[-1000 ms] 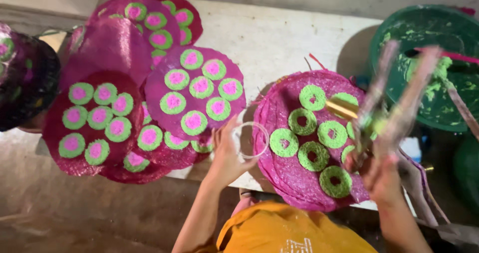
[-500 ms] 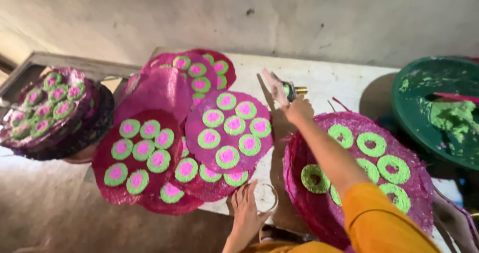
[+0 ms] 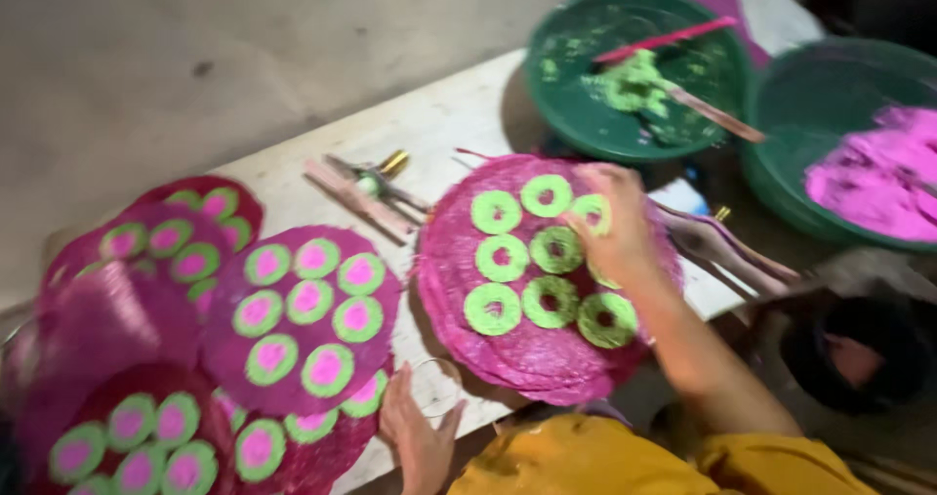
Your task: The person decorates pink circular bases by pressing green dough patterns onto them using a handheld mold and adding small white rings.
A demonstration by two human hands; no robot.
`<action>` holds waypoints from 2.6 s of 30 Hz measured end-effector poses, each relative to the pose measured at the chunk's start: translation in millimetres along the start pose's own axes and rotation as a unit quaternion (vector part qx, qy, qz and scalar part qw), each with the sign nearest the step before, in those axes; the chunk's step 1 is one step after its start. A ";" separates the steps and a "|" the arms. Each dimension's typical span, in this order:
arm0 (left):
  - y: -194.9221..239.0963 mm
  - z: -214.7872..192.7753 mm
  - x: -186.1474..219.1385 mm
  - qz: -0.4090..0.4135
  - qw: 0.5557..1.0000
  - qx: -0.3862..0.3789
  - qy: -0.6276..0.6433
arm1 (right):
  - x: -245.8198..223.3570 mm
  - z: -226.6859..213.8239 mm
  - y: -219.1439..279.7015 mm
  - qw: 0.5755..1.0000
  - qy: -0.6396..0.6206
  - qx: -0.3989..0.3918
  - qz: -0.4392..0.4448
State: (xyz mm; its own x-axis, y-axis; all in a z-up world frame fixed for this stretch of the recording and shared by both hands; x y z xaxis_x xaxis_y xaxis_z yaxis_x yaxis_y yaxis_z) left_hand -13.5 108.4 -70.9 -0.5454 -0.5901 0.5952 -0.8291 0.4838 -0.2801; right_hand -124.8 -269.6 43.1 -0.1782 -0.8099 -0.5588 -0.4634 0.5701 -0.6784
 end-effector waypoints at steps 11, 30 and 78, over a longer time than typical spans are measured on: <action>-68.7 16.3 133.9 0.186 0.965 0.111 0.148 | 190.2 -152.8 100.5 0.850 0.393 -0.257 0.237; -190.0 56.9 198.1 -0.172 0.513 -0.047 0.840 | 17.3 -37.1 -4.9 0.699 -0.234 -0.541 0.405; -98.6 55.7 101.7 0.100 0.977 -0.157 -0.104 | 33.5 8.2 21.3 0.878 -0.215 -0.312 0.293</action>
State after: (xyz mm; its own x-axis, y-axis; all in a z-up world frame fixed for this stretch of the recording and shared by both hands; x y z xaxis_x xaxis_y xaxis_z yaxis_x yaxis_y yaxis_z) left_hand 5.9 -35.3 -24.8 -0.7324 -0.5666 0.3776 -0.6431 0.7578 -0.1102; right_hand -133.5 -283.4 6.0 -0.2630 -0.1988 -0.9441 -0.8106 0.5762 0.1045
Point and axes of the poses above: each hand's wrist, its own y-axis away from the middle knuckle, its own z-axis out of the palm, x = y × z, the point moved 4 cm from there along -y, towards the middle knuckle, and after that the axes turned 7 degrees about x, right-handed, at the moved point
